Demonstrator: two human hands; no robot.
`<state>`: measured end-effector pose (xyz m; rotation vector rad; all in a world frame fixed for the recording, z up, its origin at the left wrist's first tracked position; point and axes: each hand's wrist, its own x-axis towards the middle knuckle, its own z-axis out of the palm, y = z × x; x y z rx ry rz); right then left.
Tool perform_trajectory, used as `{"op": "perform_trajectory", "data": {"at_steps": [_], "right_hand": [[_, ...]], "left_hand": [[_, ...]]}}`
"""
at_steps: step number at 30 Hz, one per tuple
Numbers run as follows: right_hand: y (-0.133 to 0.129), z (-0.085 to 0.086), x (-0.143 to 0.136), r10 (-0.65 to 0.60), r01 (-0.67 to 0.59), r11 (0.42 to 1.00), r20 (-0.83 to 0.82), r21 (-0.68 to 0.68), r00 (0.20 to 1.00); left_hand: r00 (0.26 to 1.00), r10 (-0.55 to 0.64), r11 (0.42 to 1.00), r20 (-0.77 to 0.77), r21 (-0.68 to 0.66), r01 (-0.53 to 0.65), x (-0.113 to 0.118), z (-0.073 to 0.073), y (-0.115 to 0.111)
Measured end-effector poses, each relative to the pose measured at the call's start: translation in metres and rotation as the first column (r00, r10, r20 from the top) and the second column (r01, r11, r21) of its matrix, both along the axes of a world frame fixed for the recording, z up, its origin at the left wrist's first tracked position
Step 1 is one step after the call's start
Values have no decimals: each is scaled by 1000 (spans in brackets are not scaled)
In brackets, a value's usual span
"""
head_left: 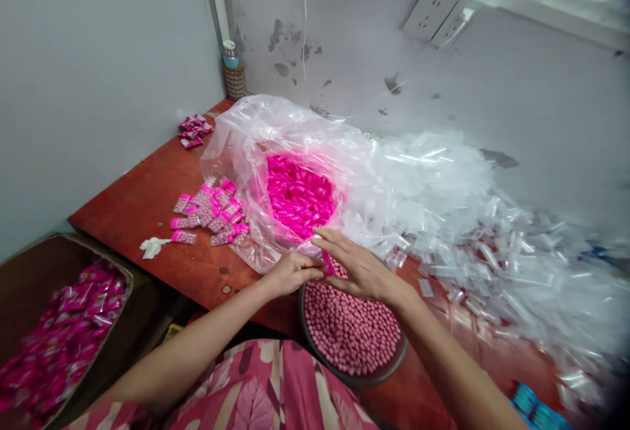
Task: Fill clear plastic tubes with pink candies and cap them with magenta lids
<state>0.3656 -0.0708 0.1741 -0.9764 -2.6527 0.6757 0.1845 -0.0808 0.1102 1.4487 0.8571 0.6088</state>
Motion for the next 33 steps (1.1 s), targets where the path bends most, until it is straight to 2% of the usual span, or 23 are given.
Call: {"op": "perform_trajectory", "data": {"at_steps": [2, 4, 7, 10, 13, 16, 21, 27, 30, 33], "right_hand": [[3, 6, 0, 28, -30, 998, 39, 52, 999], [0, 1, -1, -82, 77, 991, 39, 107, 996], [-12, -20, -7, -274, 269, 947, 7, 175, 962], [-27, -40, -20, -371, 363, 904, -8, 224, 929], [-33, -53, -33, -464, 448, 851, -6, 275, 886], [-32, -61, -40, -526, 508, 804, -29, 309, 850], [-28, -76, -41, -525, 525, 786, -94, 326, 846], [-19, -90, -57, -529, 525, 828, -37, 199, 848], [-18, -93, -56, -533, 536, 832, -59, 142, 844], [-25, -96, -46, -576, 581, 809, -78, 87, 814]], "left_hand": [[991, 83, 993, 102, -95, -73, 2, -2, -3], [960, 222, 958, 172, -223, -181, 3, -5, -5], [867, 440, 847, 234, -430, -313, 3, -8, -9], [782, 558, 766, 278, -534, -357, 6, -8, -12], [747, 591, 726, 305, -604, -328, 11, -6, -15], [720, 608, 719, 336, -618, -318, 14, -5, -18], [729, 605, 729, 319, -589, -348, 12, -11, -14], [731, 636, 688, 248, -611, -392, 6, -28, -6], [729, 662, 650, 172, -615, -446, -8, -33, 5], [667, 737, 612, 106, -523, -593, -41, -35, 30]]}}
